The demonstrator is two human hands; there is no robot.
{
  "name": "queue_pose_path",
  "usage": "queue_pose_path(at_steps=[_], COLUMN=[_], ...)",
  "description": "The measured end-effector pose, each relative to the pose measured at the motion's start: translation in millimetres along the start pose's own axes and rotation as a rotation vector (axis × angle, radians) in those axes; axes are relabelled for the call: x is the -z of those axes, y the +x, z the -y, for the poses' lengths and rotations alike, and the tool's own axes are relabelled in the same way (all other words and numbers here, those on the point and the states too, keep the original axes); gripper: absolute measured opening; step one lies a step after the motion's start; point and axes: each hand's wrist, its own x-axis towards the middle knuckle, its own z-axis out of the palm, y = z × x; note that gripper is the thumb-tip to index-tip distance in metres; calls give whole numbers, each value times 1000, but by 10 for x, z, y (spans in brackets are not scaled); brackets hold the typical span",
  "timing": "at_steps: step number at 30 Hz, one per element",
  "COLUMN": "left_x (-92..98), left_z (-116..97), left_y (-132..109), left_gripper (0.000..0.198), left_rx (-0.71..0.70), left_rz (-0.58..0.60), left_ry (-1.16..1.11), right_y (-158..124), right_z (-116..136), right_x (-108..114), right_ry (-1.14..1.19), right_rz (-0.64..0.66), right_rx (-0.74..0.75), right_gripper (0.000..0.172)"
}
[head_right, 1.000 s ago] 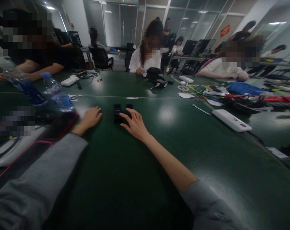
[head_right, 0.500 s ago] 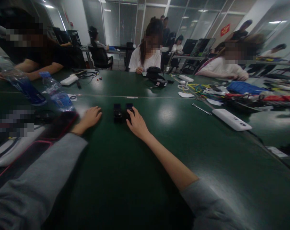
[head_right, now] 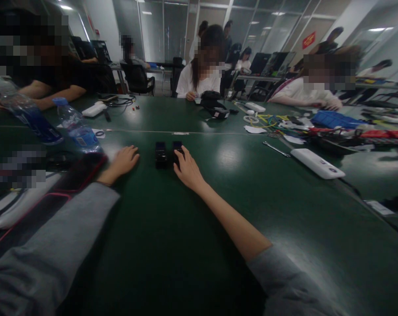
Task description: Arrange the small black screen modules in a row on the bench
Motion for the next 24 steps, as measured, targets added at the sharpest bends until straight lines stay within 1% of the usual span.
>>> queue_pose_path(at_steps=[9, 17, 24], left_x=[-7, 4, -7], left_z=[6, -5, 4], left_y=[7, 5, 6], left_gripper=[55, 54, 54], left_rx=[-2, -6, -8], left_rz=[-3, -7, -10], left_ry=[-5, -4, -6], right_y=[-3, 6, 3], right_z=[-24, -47, -74], right_x=[-11, -52, -90], right_ry=[-1, -16, -7], right_rz=[9, -23, -20], right_rx=[1, 5, -48], right_gripper=[55, 56, 59])
